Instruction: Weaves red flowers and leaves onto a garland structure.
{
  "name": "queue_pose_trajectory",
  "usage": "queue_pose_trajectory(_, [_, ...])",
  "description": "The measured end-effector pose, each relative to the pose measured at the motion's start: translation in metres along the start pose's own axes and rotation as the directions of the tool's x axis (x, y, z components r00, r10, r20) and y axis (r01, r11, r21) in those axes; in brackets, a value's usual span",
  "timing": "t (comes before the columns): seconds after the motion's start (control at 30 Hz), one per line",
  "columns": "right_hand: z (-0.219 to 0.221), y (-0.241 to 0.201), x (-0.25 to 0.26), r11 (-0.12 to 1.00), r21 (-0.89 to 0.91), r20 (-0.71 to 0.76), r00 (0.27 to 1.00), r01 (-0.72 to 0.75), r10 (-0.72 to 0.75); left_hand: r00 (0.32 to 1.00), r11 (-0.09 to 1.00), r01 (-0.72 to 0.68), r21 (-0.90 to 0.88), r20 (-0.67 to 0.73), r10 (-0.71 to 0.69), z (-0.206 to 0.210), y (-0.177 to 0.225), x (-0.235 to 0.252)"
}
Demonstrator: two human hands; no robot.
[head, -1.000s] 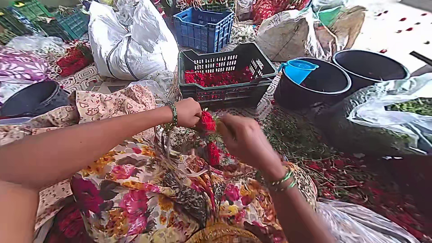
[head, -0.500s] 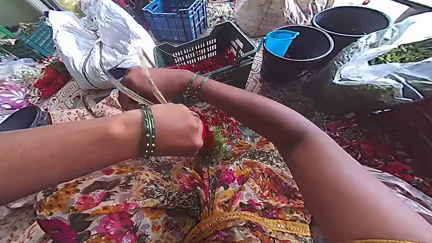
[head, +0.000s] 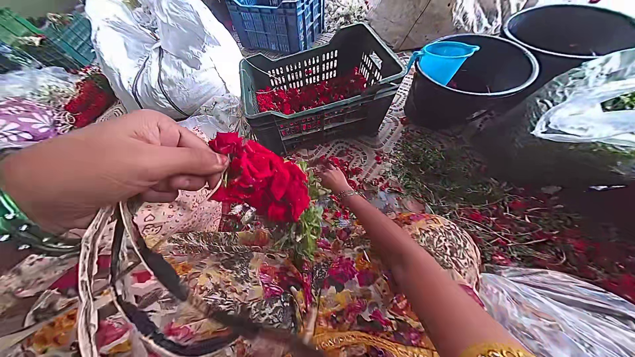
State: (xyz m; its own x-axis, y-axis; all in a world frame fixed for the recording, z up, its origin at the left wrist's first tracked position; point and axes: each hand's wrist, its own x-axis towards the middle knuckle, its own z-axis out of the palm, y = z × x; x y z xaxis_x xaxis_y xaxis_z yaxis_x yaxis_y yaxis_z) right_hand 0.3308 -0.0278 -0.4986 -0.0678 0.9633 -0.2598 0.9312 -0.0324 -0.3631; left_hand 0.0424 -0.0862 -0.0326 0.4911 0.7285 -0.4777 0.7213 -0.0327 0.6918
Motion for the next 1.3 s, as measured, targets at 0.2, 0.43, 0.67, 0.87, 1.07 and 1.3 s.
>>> queue_pose_trajectory(0.2, [-0.065, -0.009, -0.042, 0.564, 0.825, -0.196, 0.953, 0.033, 0.232, 0.998, 0.989, -0.039, -0.146, -0.064, 0.03, 0.007, -0.062, 0.044])
queue_pose_trajectory(0.43, [-0.224, -0.11, -0.121, 0.003, 0.848, -0.461, 0.741, 0.53, -0.488, 0.997, 1.0, 0.01, 0.024, -0.072, -0.008, 0.023, -0.076, 0.098])
queue_pose_trajectory(0.67, [-0.234, -0.189, -0.114, 0.682, 0.498, -0.365, 0.843, 0.535, -0.394, 0.996, 0.994, 0.032, -0.109, 0.084, -0.023, 0.021, -0.072, 0.114])
queue_pose_trajectory(0.87, [-0.207, -0.188, -0.118, 0.651, 0.538, -0.531, 0.815, 0.536, -0.232, 0.99, 0.998, -0.058, 0.006, 0.131, 0.057, 0.015, -0.07, 0.113])
queue_pose_trajectory(1.07, [-0.136, -0.213, -0.143, 0.854, 0.259, -0.919, 0.386, 0.452, 0.075, 0.999, 0.996, -0.051, 0.07, 0.018, 0.05, 0.017, -0.06, 0.12])
queue_pose_trajectory(1.3, [-0.176, -0.208, -0.186, 0.852, 0.173, -0.714, 0.659, 0.493, -0.236, 0.969, 0.679, -0.213, 0.703, 0.065, 0.237, 0.036, -0.055, 0.128])
